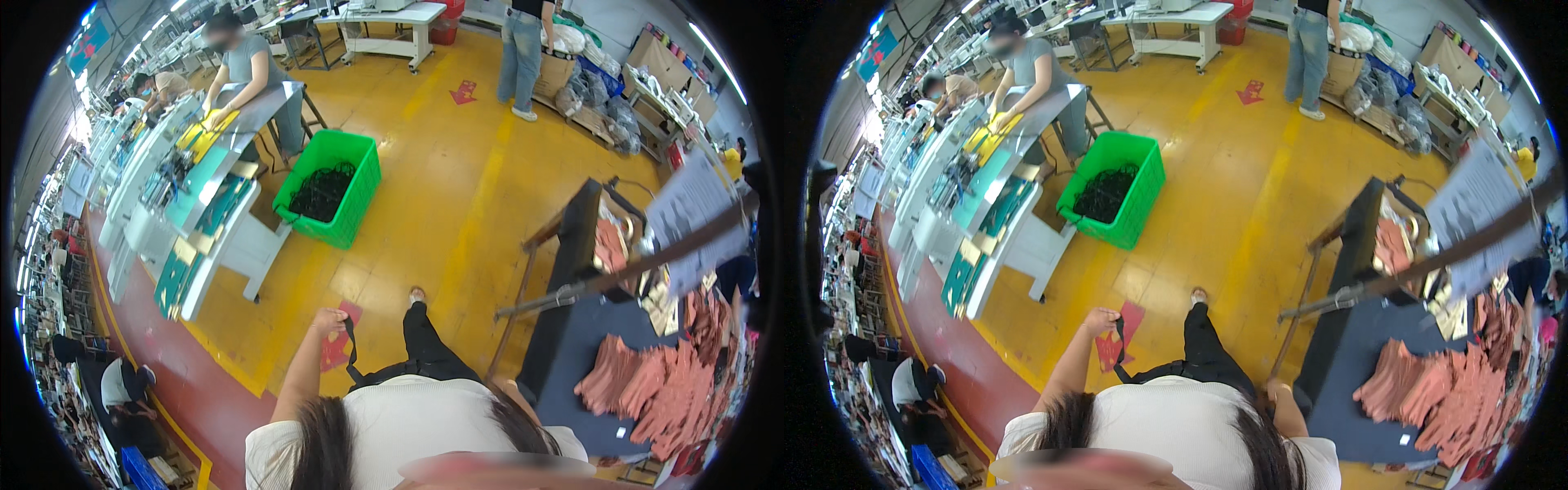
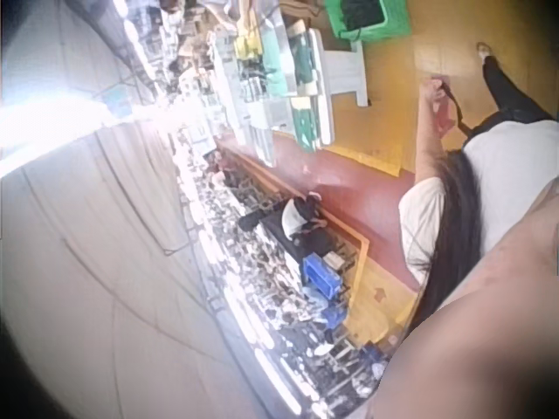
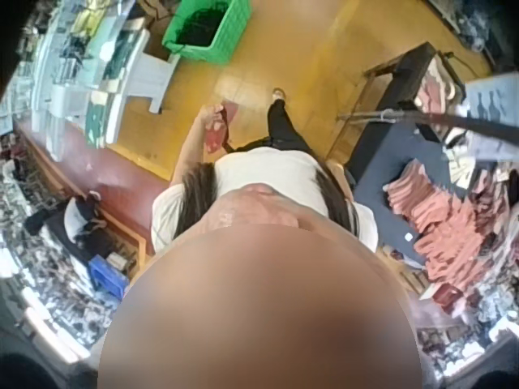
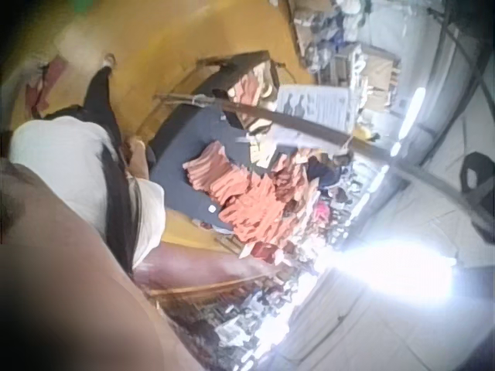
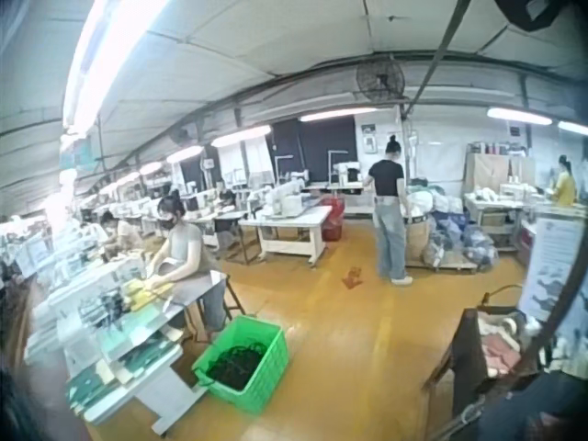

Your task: The person sorts and stacks pre-cut fabric pieces with metal buckles on a table, then walks through the factory floor to retrieve additional fabric bundles from a sewing machine table and returns them to the work area.

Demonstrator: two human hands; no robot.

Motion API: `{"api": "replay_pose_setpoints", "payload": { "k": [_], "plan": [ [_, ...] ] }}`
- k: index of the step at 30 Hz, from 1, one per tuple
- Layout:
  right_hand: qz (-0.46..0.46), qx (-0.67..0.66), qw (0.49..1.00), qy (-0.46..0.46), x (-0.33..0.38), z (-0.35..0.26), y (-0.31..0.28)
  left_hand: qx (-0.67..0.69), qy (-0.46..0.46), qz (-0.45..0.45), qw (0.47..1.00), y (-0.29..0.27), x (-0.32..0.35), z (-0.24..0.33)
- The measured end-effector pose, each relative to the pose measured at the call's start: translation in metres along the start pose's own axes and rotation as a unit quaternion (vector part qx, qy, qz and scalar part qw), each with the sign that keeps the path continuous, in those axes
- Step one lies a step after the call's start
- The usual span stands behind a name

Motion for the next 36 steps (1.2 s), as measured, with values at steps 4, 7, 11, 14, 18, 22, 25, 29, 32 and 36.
{"api": "replay_pose_setpoints", "payload": {
  "k": [4, 7, 11, 14, 18, 22, 25, 29, 32, 36],
  "plan": [
    [-0.054, -0.069, 0.996, 0.014, -0.041, -0.025, -0.121, -0.115, -0.015, -0.032, 0.993, 0.063, -0.095, 0.094],
    [-0.023, -0.058, 0.998, -0.004, -0.085, -0.062, -0.277, -0.155, -0.006, -0.044, 0.987, 0.098, -0.146, 0.178],
    [0.131, -0.142, 0.98, -0.038, -0.158, -0.109, -0.533, -0.179, 0.028, 0.024, 0.983, 0.109, -0.23, 0.296],
    [0.214, -0.178, 0.958, -0.075, -0.203, -0.14, -0.711, -0.131, 0.056, 0.062, 0.988, 0.11, -0.296, 0.373],
    [0.277, -0.283, 0.911, -0.117, -0.259, -0.151, -0.864, -0.141, 0.035, 0.089, 0.985, 0.121, -0.393, 0.481],
    [0.166, -0.227, 0.958, -0.051, -0.331, -0.119, -0.882, -0.22, 0.06, 0.095, 0.969, 0.162, -0.482, 0.609],
    [0.086, -0.261, 0.961, -0.041, -0.363, -0.079, -0.869, -0.303, 0.148, 0.071, 0.939, 0.218, -0.541, 0.708],
    [-0.004, -0.359, 0.932, 0.039, -0.398, -0.018, -0.868, -0.294, 0.134, -0.001, 0.946, 0.298, -0.634, 0.793],
    [-0.032, -0.317, 0.946, 0.06, -0.444, 0.013, -0.92, -0.224, 0.083, -0.033, 0.97, 0.345, -0.704, 0.84],
    [0.011, -0.213, 0.977, 0.02, -0.522, 0.047, -1.06, -0.237, 0.027, -0.025, 0.971, 0.396, -0.778, 0.906]
  ]
}}
Point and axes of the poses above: each hand's wrist, its own x-axis away from the middle knuckle, its own y-axis out of the palm, z = x × y, the point moved 10 cm from there along -x, towards the middle knuckle, and after that the axes turned 11 degrees about x, right-handed, at the moved point
